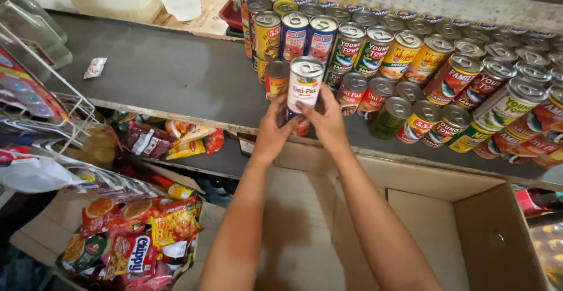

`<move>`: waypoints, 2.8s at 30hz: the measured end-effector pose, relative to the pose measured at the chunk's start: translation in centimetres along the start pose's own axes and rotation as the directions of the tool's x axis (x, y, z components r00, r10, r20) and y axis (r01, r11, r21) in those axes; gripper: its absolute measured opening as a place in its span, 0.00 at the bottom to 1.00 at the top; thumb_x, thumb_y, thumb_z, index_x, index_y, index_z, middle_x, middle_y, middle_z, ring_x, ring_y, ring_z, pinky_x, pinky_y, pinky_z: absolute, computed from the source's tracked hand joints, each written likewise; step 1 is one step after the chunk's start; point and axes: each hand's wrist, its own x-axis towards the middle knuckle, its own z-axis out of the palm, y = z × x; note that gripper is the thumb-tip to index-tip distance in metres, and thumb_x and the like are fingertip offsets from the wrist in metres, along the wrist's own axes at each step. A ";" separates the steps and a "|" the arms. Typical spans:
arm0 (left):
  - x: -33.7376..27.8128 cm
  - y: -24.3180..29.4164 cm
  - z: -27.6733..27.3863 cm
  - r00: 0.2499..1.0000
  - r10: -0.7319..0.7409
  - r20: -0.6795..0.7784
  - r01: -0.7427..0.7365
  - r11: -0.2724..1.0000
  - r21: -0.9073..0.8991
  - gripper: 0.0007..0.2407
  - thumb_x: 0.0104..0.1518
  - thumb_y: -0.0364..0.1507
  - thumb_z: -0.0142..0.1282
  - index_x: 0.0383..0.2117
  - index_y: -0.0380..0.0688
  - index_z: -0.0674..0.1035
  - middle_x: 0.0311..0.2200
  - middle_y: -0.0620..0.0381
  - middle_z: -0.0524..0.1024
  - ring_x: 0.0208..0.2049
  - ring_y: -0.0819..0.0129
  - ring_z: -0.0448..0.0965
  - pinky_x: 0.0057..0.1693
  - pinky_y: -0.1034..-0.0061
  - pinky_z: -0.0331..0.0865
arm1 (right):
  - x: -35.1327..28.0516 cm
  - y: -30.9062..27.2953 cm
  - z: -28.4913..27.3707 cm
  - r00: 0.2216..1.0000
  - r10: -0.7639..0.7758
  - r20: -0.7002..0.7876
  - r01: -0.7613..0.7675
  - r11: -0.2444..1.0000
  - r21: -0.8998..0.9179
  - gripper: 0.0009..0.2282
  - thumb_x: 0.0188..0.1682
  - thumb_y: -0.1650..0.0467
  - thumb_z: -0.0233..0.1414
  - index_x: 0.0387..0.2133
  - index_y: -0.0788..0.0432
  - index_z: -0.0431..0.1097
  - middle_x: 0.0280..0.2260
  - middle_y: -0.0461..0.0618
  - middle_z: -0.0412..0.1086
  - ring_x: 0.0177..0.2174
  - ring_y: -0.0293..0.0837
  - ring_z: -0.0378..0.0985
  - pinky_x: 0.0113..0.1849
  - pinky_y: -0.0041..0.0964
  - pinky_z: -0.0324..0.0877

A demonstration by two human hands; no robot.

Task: Organizing and stocking various canned goods onto store shelves from a cardboard box.

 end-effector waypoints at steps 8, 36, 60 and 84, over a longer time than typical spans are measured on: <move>0.2 -0.5 -0.2 0.998 0.011 0.062 0.007 0.962 -0.272 0.22 0.60 0.18 0.57 0.62 0.32 0.67 0.57 0.48 0.73 0.58 0.64 0.74 0.64 0.69 0.69 | 0.1 -0.4 -0.8 1.000 -0.002 0.029 0.006 0.989 -0.147 0.25 0.52 0.77 0.54 0.64 0.65 0.58 0.57 0.50 0.67 0.58 0.41 0.69 0.60 0.37 0.63; 0.5 1.2 -0.3 0.995 -0.014 -0.100 -0.004 0.983 -0.184 0.18 0.56 0.19 0.62 0.54 0.31 0.77 0.51 0.49 0.79 0.52 0.66 0.79 0.60 0.71 0.73 | -0.7 2.3 -3.0 0.994 0.110 0.017 -0.111 0.986 0.124 0.19 0.48 0.83 0.55 0.55 0.68 0.67 0.50 0.52 0.73 0.50 0.43 0.77 0.52 0.38 0.73; 20.0 32.6 -0.3 0.937 0.349 0.018 -0.348 0.937 -0.030 0.14 0.56 0.23 0.62 0.48 0.34 0.81 0.40 0.55 0.84 0.40 0.75 0.83 0.47 0.82 0.76 | 20.6 -27.2 0.1 0.980 -0.185 0.068 0.178 0.979 0.103 0.16 0.47 0.79 0.55 0.50 0.69 0.71 0.43 0.52 0.78 0.42 0.39 0.81 0.45 0.31 0.76; 15.0 29.9 -1.7 0.793 0.500 -0.349 -0.489 0.863 0.124 0.11 0.62 0.21 0.46 0.50 0.37 0.76 0.41 0.55 0.80 0.40 0.74 0.81 0.41 0.78 0.74 | 25.0 -22.4 2.9 0.977 0.211 -0.027 -0.206 0.913 -0.352 0.30 0.43 0.76 0.62 0.58 0.52 0.56 0.42 0.54 0.74 0.41 0.44 0.79 0.37 0.42 0.78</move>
